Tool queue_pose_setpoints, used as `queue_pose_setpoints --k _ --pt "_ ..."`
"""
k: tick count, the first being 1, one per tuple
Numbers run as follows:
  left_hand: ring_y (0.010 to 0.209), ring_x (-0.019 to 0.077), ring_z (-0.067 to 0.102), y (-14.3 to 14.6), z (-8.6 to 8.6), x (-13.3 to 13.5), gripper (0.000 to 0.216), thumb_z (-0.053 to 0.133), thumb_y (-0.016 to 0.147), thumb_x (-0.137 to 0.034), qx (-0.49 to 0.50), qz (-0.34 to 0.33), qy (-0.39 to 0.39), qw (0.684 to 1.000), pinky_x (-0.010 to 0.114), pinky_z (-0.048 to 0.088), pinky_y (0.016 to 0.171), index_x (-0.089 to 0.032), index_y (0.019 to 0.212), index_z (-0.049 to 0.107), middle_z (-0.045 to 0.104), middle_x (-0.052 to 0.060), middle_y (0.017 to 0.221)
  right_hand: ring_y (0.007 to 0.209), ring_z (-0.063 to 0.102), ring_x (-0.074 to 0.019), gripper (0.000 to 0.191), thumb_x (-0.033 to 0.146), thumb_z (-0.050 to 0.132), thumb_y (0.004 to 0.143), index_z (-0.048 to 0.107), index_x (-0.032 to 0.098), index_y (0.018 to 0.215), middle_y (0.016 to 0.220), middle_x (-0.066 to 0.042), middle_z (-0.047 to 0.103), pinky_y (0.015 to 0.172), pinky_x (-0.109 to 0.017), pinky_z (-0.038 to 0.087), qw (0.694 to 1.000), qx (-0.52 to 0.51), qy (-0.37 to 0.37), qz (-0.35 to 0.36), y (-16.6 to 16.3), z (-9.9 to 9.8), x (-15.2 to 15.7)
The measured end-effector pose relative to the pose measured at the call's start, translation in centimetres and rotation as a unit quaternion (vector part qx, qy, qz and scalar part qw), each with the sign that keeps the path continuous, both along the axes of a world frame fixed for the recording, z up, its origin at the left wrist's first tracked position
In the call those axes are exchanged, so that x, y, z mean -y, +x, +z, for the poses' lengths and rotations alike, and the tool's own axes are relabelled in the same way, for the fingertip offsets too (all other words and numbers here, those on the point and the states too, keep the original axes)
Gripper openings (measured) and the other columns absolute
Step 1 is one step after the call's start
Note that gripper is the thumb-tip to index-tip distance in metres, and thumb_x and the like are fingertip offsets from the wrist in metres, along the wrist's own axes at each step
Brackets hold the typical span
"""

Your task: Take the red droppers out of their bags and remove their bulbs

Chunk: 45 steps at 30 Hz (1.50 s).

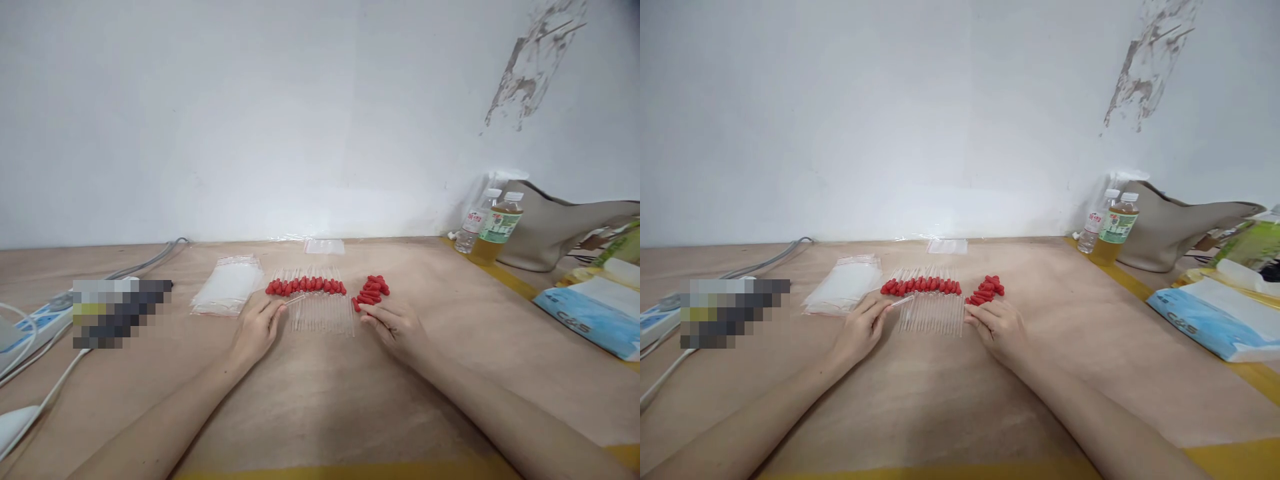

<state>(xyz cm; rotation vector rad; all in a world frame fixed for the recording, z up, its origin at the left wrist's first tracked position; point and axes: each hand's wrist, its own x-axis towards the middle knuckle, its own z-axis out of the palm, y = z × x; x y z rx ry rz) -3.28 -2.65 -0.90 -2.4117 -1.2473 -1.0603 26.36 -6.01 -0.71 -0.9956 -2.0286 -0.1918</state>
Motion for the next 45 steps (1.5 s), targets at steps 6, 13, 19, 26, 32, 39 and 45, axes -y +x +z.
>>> queue_pose_setpoints --k 6,13,19,26,32,39,45 --pt "0.085 0.0172 0.052 -0.2 -1.0 -1.1 0.029 0.038 0.084 -0.014 0.004 0.010 0.012 1.000 0.031 0.044 0.075 -0.018 0.108 0.053 0.055 0.006 0.086 0.075 0.051 -0.0140 0.030 0.026 0.039 0.086 0.053 0.020 0.112 0.083 -0.006 0.051 0.068 -0.028 0.045 0.996 -0.082 -0.033 -0.009 0.6 -0.6 -1.4" --pt "0.075 0.0158 0.054 0.6 -0.7 -1.4 0.019 0.042 0.083 -0.016 -0.014 0.022 0.032 0.999 0.028 0.045 0.070 -0.017 0.085 0.061 0.056 0.004 0.078 0.067 0.048 -0.0146 0.033 0.029 0.041 0.083 0.043 0.017 0.114 0.083 -0.005 0.050 0.059 -0.029 0.043 0.984 -0.143 -0.067 -0.088 1.5 -0.2 -1.8" --pt "0.070 0.0135 0.055 2.1 -0.1 -0.9 0.017 0.044 0.078 -0.014 0.013 0.003 -0.043 0.999 0.025 0.046 0.065 -0.017 0.082 0.061 0.056 0.004 0.079 0.062 0.047 -0.0125 0.014 0.031 0.045 0.081 0.051 0.019 0.084 0.076 -0.003 0.051 0.056 -0.027 0.041 0.977 -0.181 -0.044 -0.108 1.8 -0.1 -2.1" --pt "0.077 0.0148 0.057 2.9 0.5 0.2 0.025 0.052 0.077 -0.030 0.031 -0.034 -0.110 0.993 0.029 0.048 0.073 -0.015 0.095 0.059 0.058 0.007 0.096 0.065 0.050 -0.0132 0.017 0.033 0.047 0.080 0.056 0.019 0.084 0.082 -0.005 0.055 0.054 -0.025 0.042 0.964 -0.226 -0.070 -0.122 2.6 -0.5 -3.2" --pt "0.098 0.0200 0.053 2.4 0.8 0.7 0.031 0.051 0.078 -0.036 0.014 -0.041 -0.118 0.992 0.035 0.044 0.086 -0.018 0.103 0.056 0.057 0.006 0.104 0.065 0.052 -0.0137 0.021 0.034 0.049 0.078 0.055 0.018 0.089 0.085 -0.007 0.058 0.055 -0.026 0.044 0.951 -0.259 -0.111 -0.130 3.6 -1.5 -4.3" --pt "0.112 0.0221 0.045 2.1 0.5 0.4 0.041 0.046 0.080 -0.042 -0.015 -0.022 -0.179 0.983 0.038 0.037 0.095 -0.019 0.114 0.049 0.048 0.007 0.122 0.062 0.054 -0.0135 0.029 0.040 0.056 0.070 0.051 0.017 0.088 0.080 -0.007 0.060 0.055 -0.027 0.046 0.927 -0.320 -0.158 -0.118 3.5 -1.1 -4.5" --pt "0.116 0.0215 0.042 2.0 0.6 0.3 0.035 0.039 0.084 -0.038 -0.021 -0.053 -0.220 0.974 0.038 0.035 0.096 -0.021 0.113 0.046 0.045 0.006 0.126 0.064 0.055 -0.0143 0.021 0.036 0.054 0.070 0.061 0.018 0.079 0.076 -0.004 0.064 0.060 -0.028 0.044 0.944 -0.213 -0.217 -0.130 4.6 1.7 -6.4"
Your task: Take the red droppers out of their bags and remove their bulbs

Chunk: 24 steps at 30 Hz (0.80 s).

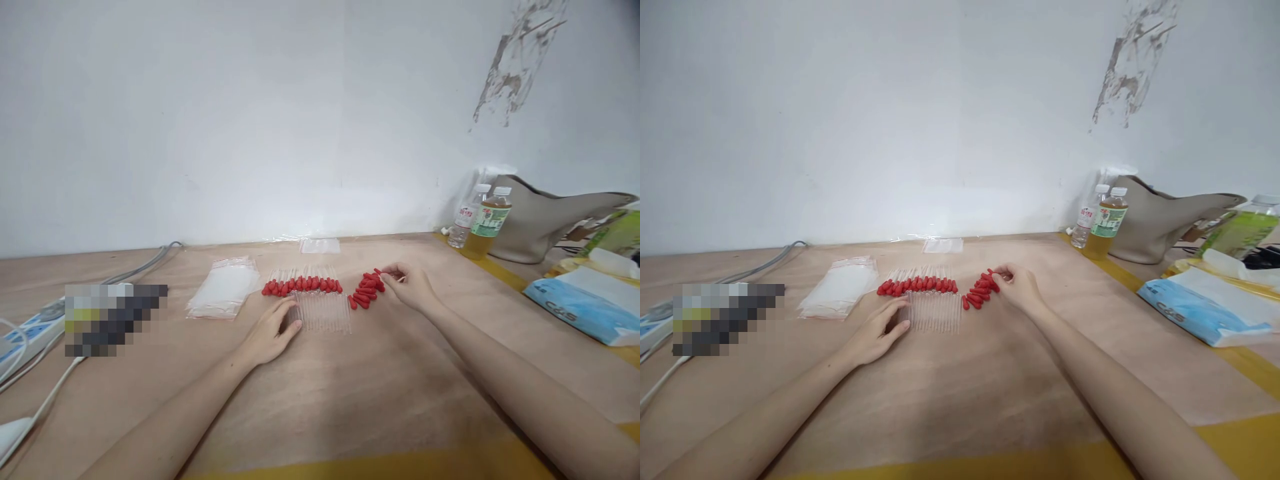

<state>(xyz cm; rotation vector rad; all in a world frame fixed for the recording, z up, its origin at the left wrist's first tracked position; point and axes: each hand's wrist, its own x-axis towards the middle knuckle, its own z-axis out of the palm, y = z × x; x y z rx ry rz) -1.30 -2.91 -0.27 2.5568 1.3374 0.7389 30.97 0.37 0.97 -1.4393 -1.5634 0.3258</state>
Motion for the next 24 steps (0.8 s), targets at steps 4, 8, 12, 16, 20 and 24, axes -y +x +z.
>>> queue_pose_setpoints --k 4,8,12,16,20,24 --pt "0.115 0.0212 0.043 -0.1 0.2 0.2 0.033 0.038 0.084 -0.038 0.018 0.009 -0.026 0.999 0.038 0.036 0.095 -0.021 0.112 0.042 0.047 0.007 0.124 0.062 0.053 -0.0143 0.025 0.039 0.053 0.070 0.063 0.018 0.078 0.073 -0.004 0.065 0.059 -0.028 0.042 1.000 0.028 -0.006 -0.011 0.1 1.0 -1.5" --pt "0.113 0.0209 0.044 -0.1 0.1 0.2 0.035 0.038 0.085 -0.039 0.036 0.024 -0.028 0.999 0.038 0.037 0.093 -0.020 0.114 0.040 0.048 0.007 0.122 0.066 0.053 -0.0143 0.024 0.038 0.055 0.070 0.062 0.019 0.082 0.077 -0.003 0.065 0.060 -0.027 0.042 0.998 0.032 0.048 0.018 -1.0 0.3 -1.0" --pt "0.114 0.0218 0.044 -0.1 0.0 0.2 0.040 0.040 0.085 -0.039 0.034 0.019 -0.018 0.999 0.039 0.037 0.094 -0.019 0.119 0.036 0.047 0.009 0.123 0.071 0.052 -0.0150 0.015 0.034 0.053 0.073 0.063 0.023 0.076 0.075 -0.001 0.064 0.067 -0.029 0.040 0.983 0.129 0.112 0.063 -2.1 -0.6 0.6" --pt "0.112 0.0212 0.045 -0.1 -0.1 0.1 0.040 0.041 0.084 -0.038 0.035 0.009 0.006 0.999 0.038 0.037 0.093 -0.019 0.119 0.037 0.049 0.009 0.121 0.072 0.051 -0.0158 0.014 0.033 0.053 0.075 0.065 0.025 0.075 0.074 0.000 0.064 0.072 -0.032 0.034 0.965 0.216 0.119 0.083 -2.3 -1.2 1.3" --pt "0.112 0.0203 0.045 0.0 0.0 0.2 0.040 0.041 0.084 -0.037 0.027 0.010 0.010 1.000 0.036 0.038 0.093 -0.018 0.119 0.037 0.049 0.008 0.121 0.076 0.052 -0.0168 0.015 0.033 0.052 0.077 0.065 0.027 0.080 0.079 0.001 0.066 0.074 -0.034 0.031 0.956 0.254 0.118 0.081 -2.1 -1.3 1.4" --pt "0.114 0.0198 0.044 0.1 0.1 0.2 0.041 0.041 0.085 -0.038 0.026 0.008 -0.001 1.000 0.035 0.036 0.094 -0.018 0.120 0.036 0.047 0.009 0.122 0.083 0.053 -0.0175 0.014 0.033 0.052 0.077 0.065 0.027 0.081 0.085 0.000 0.065 0.078 -0.035 0.031 0.956 0.245 0.144 0.078 -2.1 -1.3 1.5"
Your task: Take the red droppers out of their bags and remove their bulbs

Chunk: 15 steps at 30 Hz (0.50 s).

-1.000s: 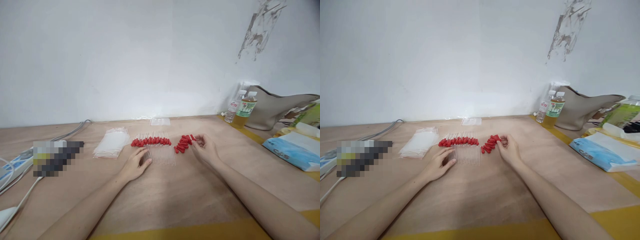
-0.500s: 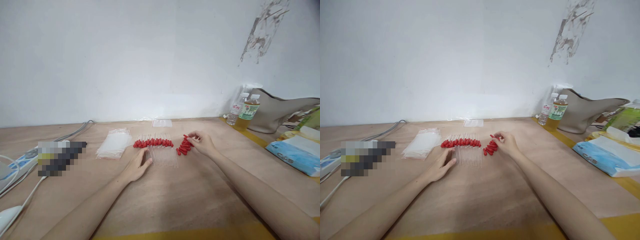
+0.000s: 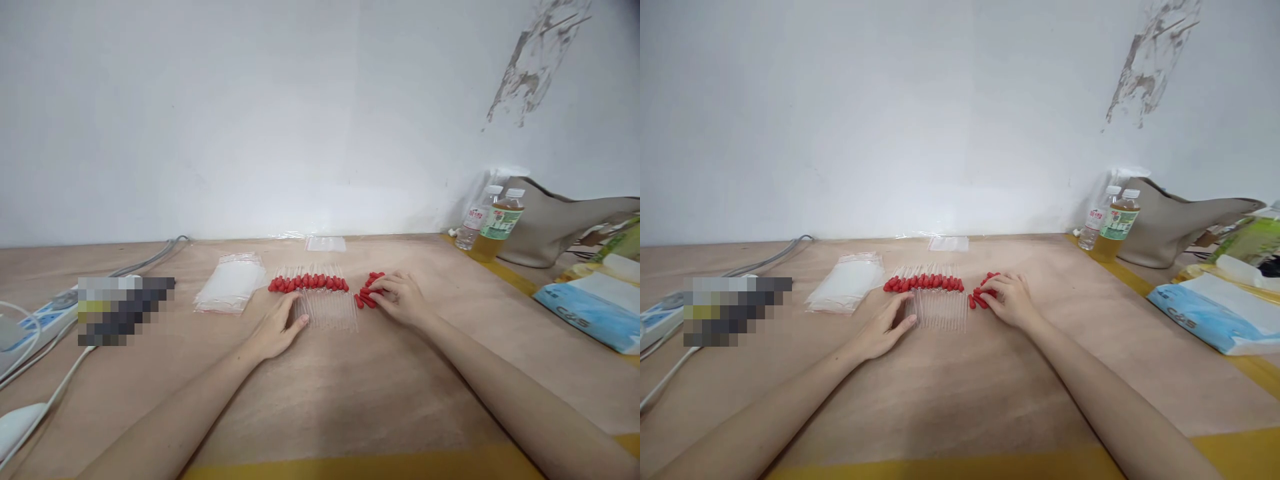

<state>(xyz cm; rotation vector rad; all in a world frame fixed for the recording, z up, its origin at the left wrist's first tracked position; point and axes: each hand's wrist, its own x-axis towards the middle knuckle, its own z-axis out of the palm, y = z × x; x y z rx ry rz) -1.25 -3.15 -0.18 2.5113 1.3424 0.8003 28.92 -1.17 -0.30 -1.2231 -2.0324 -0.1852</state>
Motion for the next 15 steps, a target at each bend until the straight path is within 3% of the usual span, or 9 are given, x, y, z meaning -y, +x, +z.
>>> queue_pose_setpoints --k 8,15 --pt "0.114 0.0214 0.043 -0.1 -0.1 0.0 0.042 0.041 0.085 -0.038 0.006 -0.001 -0.005 1.000 0.037 0.036 0.094 -0.018 0.121 0.035 0.046 0.010 0.124 0.072 0.053 -0.0154 0.017 0.029 0.050 0.077 0.064 0.021 0.076 0.074 -0.004 0.061 0.067 -0.029 0.039 0.997 -0.079 0.005 0.011 -0.8 1.7 -0.4" --pt "0.116 0.0222 0.042 -0.2 -0.1 0.1 0.046 0.044 0.083 -0.038 0.013 -0.009 0.002 1.000 0.039 0.036 0.095 -0.018 0.123 0.034 0.045 0.010 0.125 0.078 0.052 -0.0203 0.018 0.035 0.053 0.073 0.066 0.023 0.074 0.075 -0.004 0.063 0.071 -0.035 0.031 0.987 0.086 -0.096 -0.100 -5.5 3.3 -2.4"
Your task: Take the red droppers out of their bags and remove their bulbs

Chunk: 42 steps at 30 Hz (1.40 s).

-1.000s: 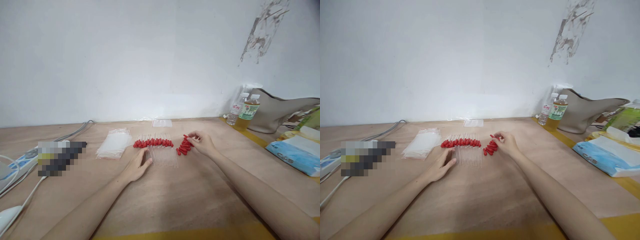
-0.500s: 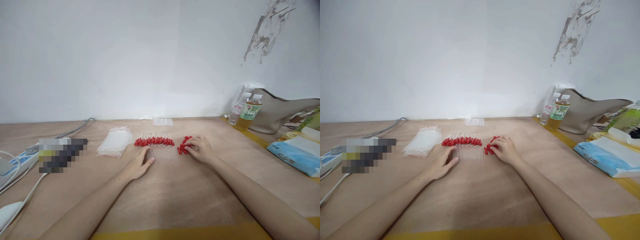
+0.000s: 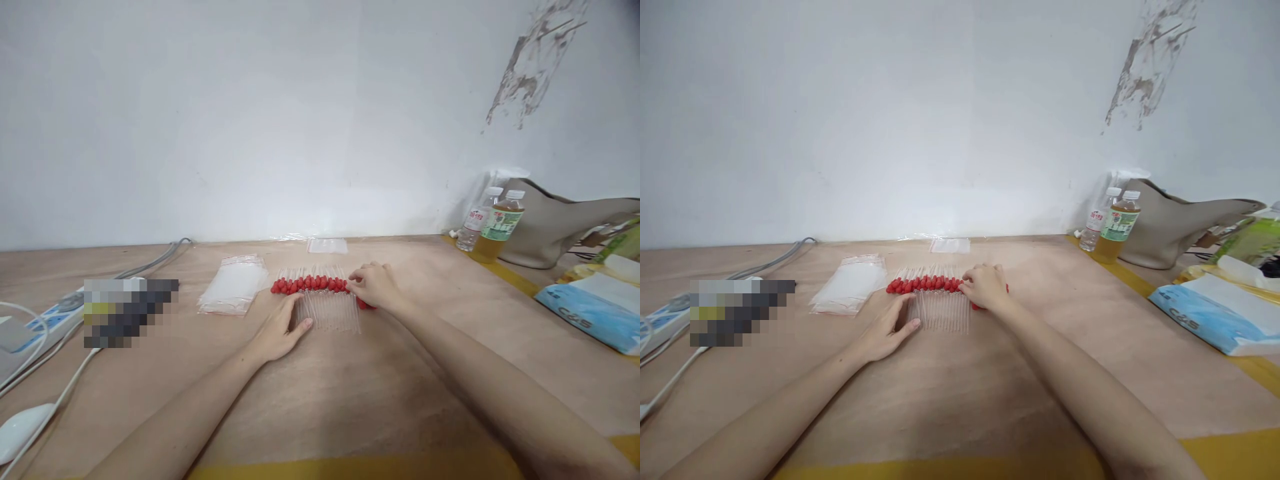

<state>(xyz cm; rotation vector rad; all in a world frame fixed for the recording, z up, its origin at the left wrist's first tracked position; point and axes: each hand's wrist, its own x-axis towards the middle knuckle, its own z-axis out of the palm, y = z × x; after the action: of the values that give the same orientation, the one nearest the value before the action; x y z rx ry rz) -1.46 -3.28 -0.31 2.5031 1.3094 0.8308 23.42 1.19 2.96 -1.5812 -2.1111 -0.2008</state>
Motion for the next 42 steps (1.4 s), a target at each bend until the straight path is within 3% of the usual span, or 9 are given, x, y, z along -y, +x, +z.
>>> queue_pose_setpoints --k 7,14,20,23,27,30,33,38,42 --pt "0.114 0.0226 0.044 -0.1 0.1 0.4 0.045 0.045 0.083 -0.036 0.001 -0.001 0.005 1.000 0.040 0.037 0.094 -0.017 0.122 0.035 0.047 0.011 0.123 0.083 0.049 -0.0259 0.019 0.033 0.055 0.072 0.068 0.019 0.068 0.080 -0.011 0.063 0.070 -0.039 0.028 0.998 0.059 -0.027 -0.025 -2.9 -1.2 -1.8" --pt "0.117 0.0214 0.040 0.0 0.0 0.5 0.042 0.044 0.084 -0.032 0.009 -0.002 0.058 0.998 0.039 0.035 0.097 -0.019 0.123 0.035 0.045 0.009 0.125 0.088 0.048 -0.0239 0.027 0.031 0.045 0.081 0.067 0.022 0.070 0.083 -0.008 0.060 0.073 -0.038 0.029 0.999 -0.010 0.017 -0.034 -2.5 -0.4 -0.4" --pt "0.124 0.0217 0.031 0.2 0.0 0.3 0.059 0.041 0.085 -0.031 0.022 0.044 0.140 0.989 0.040 0.030 0.100 -0.018 0.136 0.013 0.031 0.011 0.136 0.080 0.047 -0.0184 0.021 0.032 0.048 0.081 0.065 0.026 0.091 0.082 -0.004 0.060 0.072 -0.034 0.029 0.983 -0.072 0.111 0.126 -1.8 -1.8 5.1" --pt "0.122 0.0221 0.033 0.4 0.2 0.6 0.044 0.044 0.084 -0.029 -0.032 0.033 0.222 0.974 0.042 0.024 0.102 -0.024 0.127 0.036 0.042 0.005 0.129 0.075 0.046 -0.0159 0.019 0.027 0.048 0.081 0.064 0.027 0.090 0.080 -0.002 0.061 0.071 -0.034 0.027 0.973 -0.058 0.132 0.182 -1.8 -3.1 6.8" --pt "0.096 0.0194 0.052 0.6 0.1 0.7 0.021 0.045 0.084 -0.025 -0.106 0.008 0.277 0.955 0.046 0.024 0.098 -0.028 0.100 0.059 0.064 0.001 0.091 0.073 0.046 -0.0151 0.022 0.024 0.048 0.081 0.062 0.029 0.097 0.080 -0.001 0.062 0.071 -0.034 0.027 0.966 -0.063 0.139 0.208 -1.7 -4.1 7.3" --pt "0.077 0.0158 0.055 1.0 -0.2 0.7 0.019 0.044 0.085 -0.024 -0.130 -0.016 0.288 0.949 0.042 0.030 0.092 -0.025 0.092 0.062 0.064 -0.001 0.072 0.080 0.048 -0.0175 0.026 0.029 0.050 0.079 0.058 0.027 0.104 0.091 -0.003 0.062 0.074 -0.035 0.027 0.969 -0.058 0.120 0.206 -1.9 -4.2 7.3" --pt "0.072 0.0142 0.054 1.6 -0.3 1.0 0.018 0.045 0.085 -0.025 -0.127 -0.041 0.292 0.947 0.039 0.031 0.091 -0.025 0.094 0.060 0.064 -0.002 0.070 0.087 0.048 -0.0198 0.038 0.040 0.053 0.076 0.054 0.023 0.110 0.097 -0.006 0.061 0.078 -0.037 0.026 0.970 -0.048 0.123 0.204 -2.6 -4.0 7.4" --pt "0.068 0.0126 0.053 2.1 -0.1 1.9 0.017 0.046 0.084 -0.021 -0.104 -0.070 0.294 0.948 0.037 0.030 0.088 -0.022 0.094 0.059 0.064 -0.001 0.069 0.071 0.047 -0.0143 0.019 0.031 0.046 0.084 0.061 0.022 0.091 0.071 -0.002 0.064 0.075 -0.034 0.024 0.966 -0.005 0.171 0.195 -3.7 -4.2 7.5" --pt "0.063 0.0122 0.050 2.0 -0.2 2.3 0.014 0.046 0.083 -0.020 -0.092 -0.076 0.297 0.948 0.036 0.031 0.081 -0.020 0.083 0.060 0.060 -0.001 0.061 0.065 0.042 -0.0123 0.019 0.029 0.047 0.084 0.061 0.020 0.075 0.057 0.000 0.058 0.073 -0.034 0.022 0.957 0.024 0.206 0.200 -3.5 -4.5 7.6"
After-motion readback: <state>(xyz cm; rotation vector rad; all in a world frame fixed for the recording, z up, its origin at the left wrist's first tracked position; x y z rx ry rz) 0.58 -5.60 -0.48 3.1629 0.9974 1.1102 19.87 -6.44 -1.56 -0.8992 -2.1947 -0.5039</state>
